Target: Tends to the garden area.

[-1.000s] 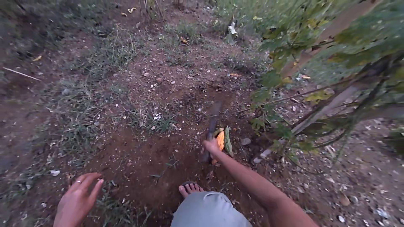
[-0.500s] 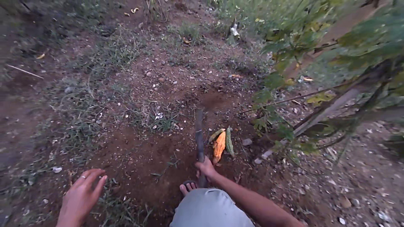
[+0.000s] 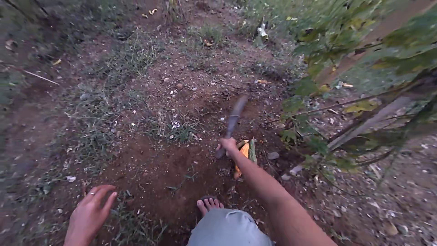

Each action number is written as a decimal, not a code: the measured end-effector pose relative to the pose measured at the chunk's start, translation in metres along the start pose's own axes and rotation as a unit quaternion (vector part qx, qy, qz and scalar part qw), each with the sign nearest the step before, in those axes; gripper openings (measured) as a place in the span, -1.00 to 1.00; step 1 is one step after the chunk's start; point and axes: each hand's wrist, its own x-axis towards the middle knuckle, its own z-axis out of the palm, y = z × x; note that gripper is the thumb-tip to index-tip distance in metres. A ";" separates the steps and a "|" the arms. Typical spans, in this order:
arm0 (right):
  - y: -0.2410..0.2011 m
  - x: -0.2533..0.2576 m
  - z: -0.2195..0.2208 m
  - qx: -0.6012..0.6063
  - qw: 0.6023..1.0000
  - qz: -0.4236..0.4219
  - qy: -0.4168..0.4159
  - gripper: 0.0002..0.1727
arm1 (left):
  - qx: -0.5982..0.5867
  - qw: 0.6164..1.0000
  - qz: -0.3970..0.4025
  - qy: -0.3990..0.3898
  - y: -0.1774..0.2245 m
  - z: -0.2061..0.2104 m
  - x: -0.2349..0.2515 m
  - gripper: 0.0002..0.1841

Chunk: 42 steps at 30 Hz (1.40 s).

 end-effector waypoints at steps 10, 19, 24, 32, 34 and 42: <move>-0.034 0.021 -0.035 -0.023 0.996 -0.077 0.034 -0.45 | 0.009 1.000 -0.007 -0.017 -0.005 0.004 -0.003 -0.68; -0.030 0.044 -0.016 -0.298 0.951 -0.049 -0.072 -0.41 | 0.014 1.000 0.013 0.018 0.005 0.004 -0.004 -0.67; -0.044 0.052 -0.051 -0.353 0.931 -0.096 -0.010 -0.47 | 0.012 1.000 -0.008 0.007 -0.002 0.004 -0.007 -0.68; -0.063 0.058 0.014 -0.269 0.961 -0.048 0.032 -0.39 | 0.015 0.999 -0.008 0.030 0.000 0.001 -0.013 -0.69; -0.047 0.056 0.007 -0.336 0.940 -0.048 -0.026 -0.41 | 0.013 0.999 -0.008 0.032 0.000 0.000 -0.011 -0.70; -0.067 0.056 -0.022 -0.114 0.986 -0.051 0.109 -0.39 | 0.009 1.000 -0.009 0.020 -0.007 0.000 -0.011 -0.66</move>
